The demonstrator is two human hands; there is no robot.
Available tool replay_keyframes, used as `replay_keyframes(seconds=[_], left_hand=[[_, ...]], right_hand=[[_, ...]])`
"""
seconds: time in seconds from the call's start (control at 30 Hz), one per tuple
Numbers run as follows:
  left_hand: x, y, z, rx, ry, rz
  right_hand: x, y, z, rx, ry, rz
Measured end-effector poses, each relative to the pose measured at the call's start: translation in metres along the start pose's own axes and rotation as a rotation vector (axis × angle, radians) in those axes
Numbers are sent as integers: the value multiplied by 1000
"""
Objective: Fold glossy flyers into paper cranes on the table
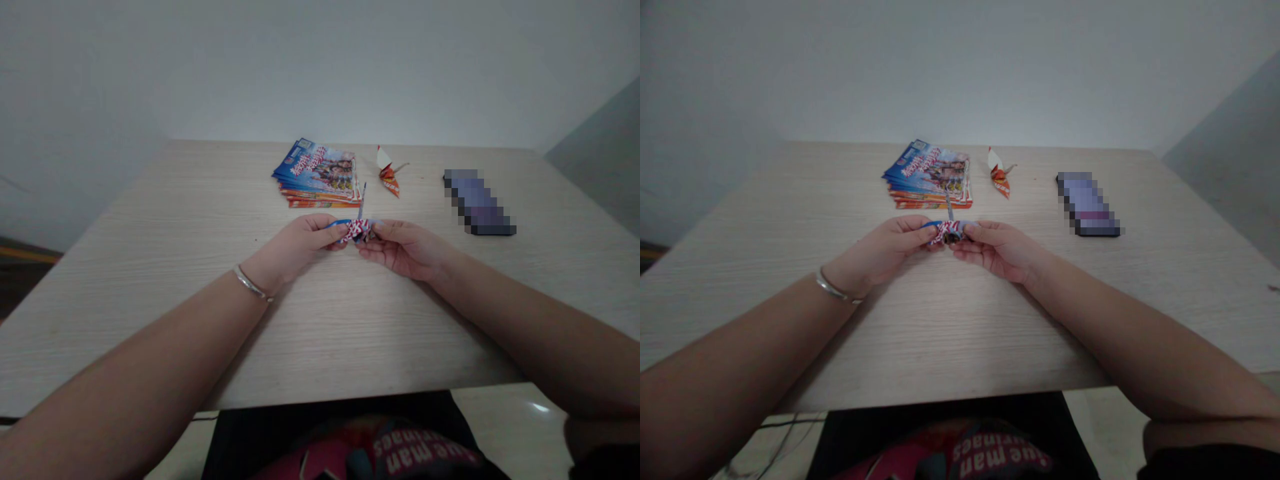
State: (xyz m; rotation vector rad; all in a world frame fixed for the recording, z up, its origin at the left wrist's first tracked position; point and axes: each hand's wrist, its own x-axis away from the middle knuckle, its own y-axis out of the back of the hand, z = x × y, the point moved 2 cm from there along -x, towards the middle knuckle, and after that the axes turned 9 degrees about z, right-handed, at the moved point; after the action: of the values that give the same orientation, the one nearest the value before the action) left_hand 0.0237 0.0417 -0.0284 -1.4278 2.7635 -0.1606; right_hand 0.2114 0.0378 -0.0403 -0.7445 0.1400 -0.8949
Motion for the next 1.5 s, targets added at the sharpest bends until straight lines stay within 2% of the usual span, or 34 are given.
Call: replay_keyframes(seconds=[0.37, 0.6, 0.83, 1.13, 1.33, 1.5], left_hand=[[1, 4, 2, 58, 1, 55], [2, 8, 3, 51, 26, 82], [2, 9, 4, 54, 4, 130], [2, 9, 5, 29, 28, 106], [2, 7, 4, 45, 20, 86], [3, 7, 5, 27, 22, 115]], right_hand=[[-1, -1, 3, -40, -56, -88], [1, 0, 0, -85, -15, -65], [0, -3, 1, -112, -60, -90], [0, 1, -1, -142, 49, -105], [-1, -2, -1, -155, 61, -80], [-1, 0, -1, -156, 71, -63]])
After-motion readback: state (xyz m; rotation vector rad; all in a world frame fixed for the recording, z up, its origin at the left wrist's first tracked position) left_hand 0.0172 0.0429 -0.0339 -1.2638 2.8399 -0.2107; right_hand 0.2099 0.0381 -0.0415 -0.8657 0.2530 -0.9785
